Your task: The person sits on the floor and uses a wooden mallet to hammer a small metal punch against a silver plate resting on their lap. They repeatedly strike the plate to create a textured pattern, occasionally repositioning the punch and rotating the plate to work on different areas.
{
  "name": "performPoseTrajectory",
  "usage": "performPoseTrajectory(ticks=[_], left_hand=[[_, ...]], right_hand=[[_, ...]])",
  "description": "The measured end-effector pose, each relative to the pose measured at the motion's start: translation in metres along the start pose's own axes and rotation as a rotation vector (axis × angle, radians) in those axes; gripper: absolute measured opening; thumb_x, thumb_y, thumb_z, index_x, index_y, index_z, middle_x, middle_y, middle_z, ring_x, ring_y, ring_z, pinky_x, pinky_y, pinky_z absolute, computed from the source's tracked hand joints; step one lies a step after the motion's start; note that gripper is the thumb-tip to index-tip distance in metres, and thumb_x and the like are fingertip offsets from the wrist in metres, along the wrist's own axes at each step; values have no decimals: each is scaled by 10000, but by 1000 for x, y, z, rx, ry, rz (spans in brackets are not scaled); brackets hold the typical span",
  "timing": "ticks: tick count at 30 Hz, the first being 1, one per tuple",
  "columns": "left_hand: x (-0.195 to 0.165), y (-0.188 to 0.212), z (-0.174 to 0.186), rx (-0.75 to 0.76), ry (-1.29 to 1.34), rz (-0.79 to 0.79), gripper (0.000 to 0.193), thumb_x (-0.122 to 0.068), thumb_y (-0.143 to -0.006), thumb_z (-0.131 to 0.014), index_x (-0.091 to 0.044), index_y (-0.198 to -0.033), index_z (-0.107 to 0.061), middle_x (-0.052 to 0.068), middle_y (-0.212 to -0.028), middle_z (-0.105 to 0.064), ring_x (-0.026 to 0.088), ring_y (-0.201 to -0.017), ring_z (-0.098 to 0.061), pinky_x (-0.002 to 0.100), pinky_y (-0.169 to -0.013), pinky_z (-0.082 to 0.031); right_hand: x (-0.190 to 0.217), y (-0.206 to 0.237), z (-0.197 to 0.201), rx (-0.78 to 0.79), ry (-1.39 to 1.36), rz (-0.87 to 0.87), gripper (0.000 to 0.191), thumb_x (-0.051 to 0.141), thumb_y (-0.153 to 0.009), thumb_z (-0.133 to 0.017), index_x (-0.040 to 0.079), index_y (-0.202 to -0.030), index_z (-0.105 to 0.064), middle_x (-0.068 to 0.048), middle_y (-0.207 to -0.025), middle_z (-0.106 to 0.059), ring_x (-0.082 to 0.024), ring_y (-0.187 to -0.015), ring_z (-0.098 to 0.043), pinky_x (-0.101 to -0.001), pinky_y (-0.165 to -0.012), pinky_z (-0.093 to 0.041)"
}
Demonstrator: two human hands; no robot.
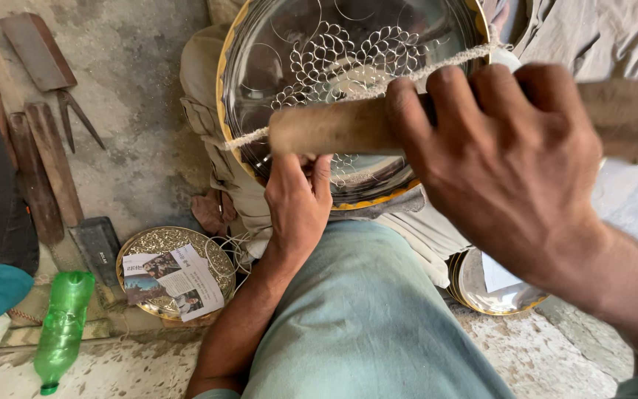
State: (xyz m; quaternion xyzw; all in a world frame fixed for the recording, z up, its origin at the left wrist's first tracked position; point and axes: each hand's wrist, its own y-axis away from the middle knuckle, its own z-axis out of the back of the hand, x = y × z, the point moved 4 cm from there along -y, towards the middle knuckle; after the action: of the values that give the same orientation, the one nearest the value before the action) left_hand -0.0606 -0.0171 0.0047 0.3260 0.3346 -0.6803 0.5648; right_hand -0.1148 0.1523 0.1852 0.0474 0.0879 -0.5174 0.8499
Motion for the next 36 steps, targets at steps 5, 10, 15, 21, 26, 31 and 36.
performPoseTrajectory(ticks=[5, 10, 15, 21, 26, 31, 36], left_hand=[[-2, 1, 0, 37, 99, 75, 251, -163, -1062, -684, 31, -1052, -524, 131, -889, -592, 243, -748, -673, 355, -645, -550], [-12, -10, 2, 70, 124, -59, 235, -146, -1063, -689, 13, -1124, -528, 129, -945, -603, 268, -808, -650, 391, -715, -544], [-14, -27, 0, 246, 155, -95, 276, -124, -1025, -692, 15, -1222, -557, 137, -983, -657, 256, -846, -716, 371, -722, -591], [-19, -40, -12, 547, 174, -82, 323, -32, -981, -642, 13, -1290, -561, 199, -1140, -696, 254, -932, -787, 294, -711, -673], [-27, -49, -23, 802, 3, -217, 290, -15, -1000, -596, -31, -1289, -591, 159, -960, -695, 257, -913, -779, 299, -652, -662], [-42, -56, -27, 996, -106, -331, 187, -40, -1000, -557, -99, -1158, -637, 97, -886, -706, 249, -888, -777, 350, -657, -640], [-56, -58, -29, 1086, -214, -481, 178, -75, -941, -606, -128, -1104, -655, 96, -793, -657, 276, -798, -758, 393, -648, -602]], right_hand=[[-14, 12, -14, -30, -524, -196, 451, 37, -888, -664, -26, -1322, -558, -188, -1010, -634, -340, -878, -636, -464, -794, -510], [-20, 28, -31, 38, -76, -35, 271, 105, -1023, -745, 72, -1245, -592, -122, -946, -643, -287, -766, -646, -451, -745, -522], [-33, 62, -49, 107, -211, -260, 316, 22, -935, -715, 83, -1236, -638, -104, -910, -661, -273, -741, -625, -429, -732, -493], [-29, 112, -73, 136, -418, -553, 374, 14, -934, -639, 58, -1302, -590, -138, -982, -655, -283, -758, -612, -447, -690, -472], [2, 158, -92, -50, -615, -754, 481, -42, -843, -625, 17, -1313, -538, -207, -1024, -640, -397, -870, -644, -477, -757, -522], [51, 207, -128, -68, -675, -934, 478, -55, -922, -612, 18, -1387, -533, -211, -1088, -639, -394, -943, -651, -465, -834, -535], [90, 226, -141, -58, -656, -958, 546, -43, -818, -646, 5, -1351, -534, -203, -1031, -616, -395, -893, -634, -477, -781, -513]])
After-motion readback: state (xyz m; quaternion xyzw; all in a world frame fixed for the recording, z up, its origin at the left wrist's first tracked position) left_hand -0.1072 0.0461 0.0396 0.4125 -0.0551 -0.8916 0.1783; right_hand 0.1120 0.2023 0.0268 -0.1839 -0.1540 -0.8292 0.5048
